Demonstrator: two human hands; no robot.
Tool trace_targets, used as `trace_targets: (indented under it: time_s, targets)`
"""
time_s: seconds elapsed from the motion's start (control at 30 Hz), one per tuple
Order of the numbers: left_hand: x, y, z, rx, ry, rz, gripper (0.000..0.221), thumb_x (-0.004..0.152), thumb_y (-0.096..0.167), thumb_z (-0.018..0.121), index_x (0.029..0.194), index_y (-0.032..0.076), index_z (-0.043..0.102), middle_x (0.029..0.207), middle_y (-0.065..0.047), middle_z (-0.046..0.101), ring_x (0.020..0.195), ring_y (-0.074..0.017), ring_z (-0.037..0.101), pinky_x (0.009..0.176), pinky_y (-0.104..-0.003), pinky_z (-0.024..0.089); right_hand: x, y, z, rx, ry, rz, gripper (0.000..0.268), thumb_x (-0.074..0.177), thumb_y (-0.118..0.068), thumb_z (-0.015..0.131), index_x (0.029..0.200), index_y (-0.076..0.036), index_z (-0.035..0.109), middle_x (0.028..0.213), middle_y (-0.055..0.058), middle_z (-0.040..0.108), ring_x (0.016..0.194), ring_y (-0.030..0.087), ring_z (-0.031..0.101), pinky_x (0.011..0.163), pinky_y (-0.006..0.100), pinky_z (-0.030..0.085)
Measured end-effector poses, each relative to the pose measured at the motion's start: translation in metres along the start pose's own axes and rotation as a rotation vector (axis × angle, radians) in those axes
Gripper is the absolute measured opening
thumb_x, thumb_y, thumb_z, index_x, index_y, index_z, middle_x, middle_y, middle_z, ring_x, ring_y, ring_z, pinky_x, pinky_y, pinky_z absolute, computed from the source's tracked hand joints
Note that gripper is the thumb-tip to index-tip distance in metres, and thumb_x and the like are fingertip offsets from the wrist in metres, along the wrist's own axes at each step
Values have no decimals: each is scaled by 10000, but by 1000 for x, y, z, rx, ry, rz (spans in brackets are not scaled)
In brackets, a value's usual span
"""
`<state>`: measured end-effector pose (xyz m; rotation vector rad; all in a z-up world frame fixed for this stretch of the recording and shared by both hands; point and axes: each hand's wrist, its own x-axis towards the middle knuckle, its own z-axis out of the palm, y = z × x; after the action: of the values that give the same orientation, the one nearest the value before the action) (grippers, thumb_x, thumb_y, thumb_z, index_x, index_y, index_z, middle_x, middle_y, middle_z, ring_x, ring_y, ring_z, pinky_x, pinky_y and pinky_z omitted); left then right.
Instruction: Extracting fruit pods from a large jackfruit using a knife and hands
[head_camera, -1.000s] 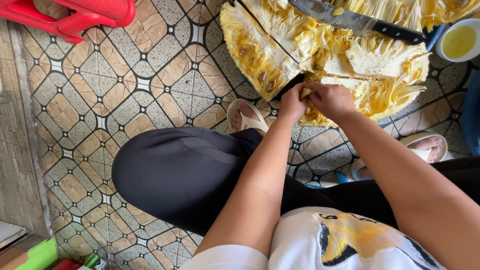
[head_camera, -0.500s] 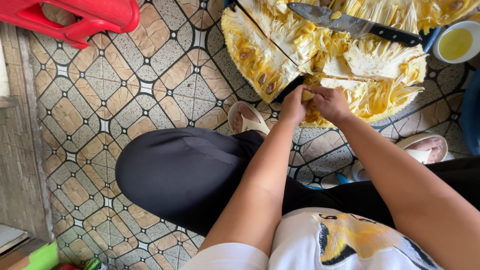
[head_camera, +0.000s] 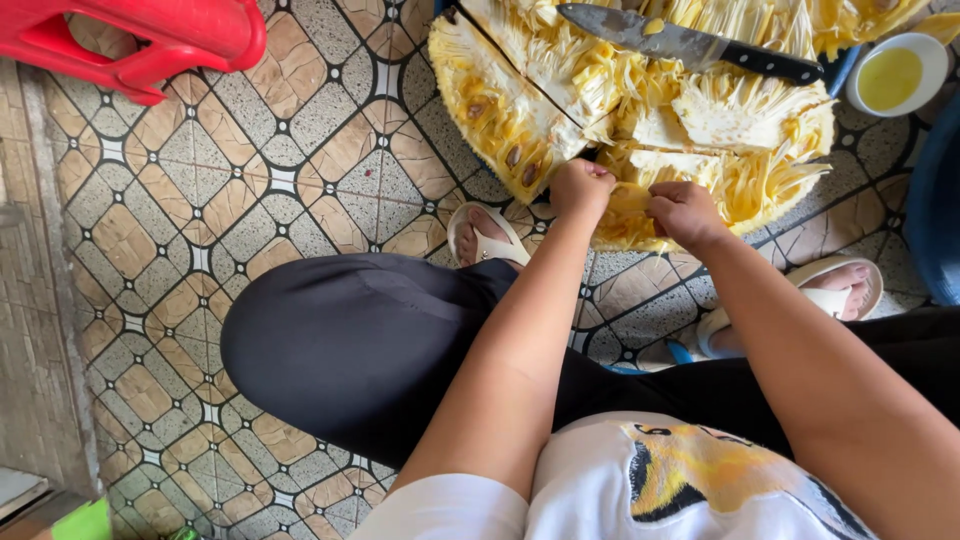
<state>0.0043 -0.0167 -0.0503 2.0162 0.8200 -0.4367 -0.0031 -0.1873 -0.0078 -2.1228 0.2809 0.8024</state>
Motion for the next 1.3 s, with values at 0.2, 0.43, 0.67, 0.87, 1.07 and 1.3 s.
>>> trace_targets:
  time_s: [0.2, 0.43, 0.67, 0.87, 1.07, 1.3]
  targets:
    - [15, 22, 7, 363, -206, -12, 352, 882, 222, 650, 1155, 6, 599, 1063, -167, 700, 1023, -329, 735, 863, -495, 632, 7, 17, -17, -99, -86, -109, 312, 845, -388, 732, 1012, -125, 751, 814, 167, 705, 911, 405, 676, 854, 519, 494]
    - [7, 45, 13, 546, -277, -34, 293, 962, 110, 575, 1103, -137, 649, 1017, -200, 691, 1010, -387, 733, 821, -535, 621, 11, 33, -23, -28, -60, -136, 306, 757, -322, 862, 972, -138, 746, 697, 70, 657, 715, 237, 645, 704, 357, 496]
    - [23, 50, 16, 406, -204, -289, 364, 1056, 98, 390, 1176, -86, 680, 1200, -263, 686, 1133, -428, 685, 839, -607, 589, -2, 12, -25, 89, 8, -108, 235, 734, -295, 883, 812, -131, 734, 500, 55, 599, 460, 163, 626, 500, 242, 470]
    - [-35, 94, -50, 595, -331, -106, 353, 1014, 75, 461, 1235, -91, 681, 1216, -279, 676, 1199, -428, 651, 938, -565, 582, 25, 45, -25, 41, -6, -68, 276, 732, -265, 869, 940, -157, 723, 743, 67, 730, 565, 185, 701, 528, 280, 592]
    - [-33, 72, -57, 630, -393, -118, 444, 898, 145, 485, 1276, -16, 653, 1331, -201, 660, 1294, -368, 607, 1047, -489, 546, 9, 24, -9, -669, -73, -198, 293, 911, -411, 658, 1028, -158, 746, 897, 109, 788, 864, 340, 776, 806, 465, 638]
    - [-43, 26, -49, 338, -203, -234, 529, 822, 391, 668, 1183, 10, 735, 1195, -176, 738, 1181, -363, 683, 968, -485, 595, 42, 54, 18, -1022, 152, -334, 189, 890, -160, 626, 921, -61, 785, 766, 70, 717, 731, 351, 751, 582, 518, 603]
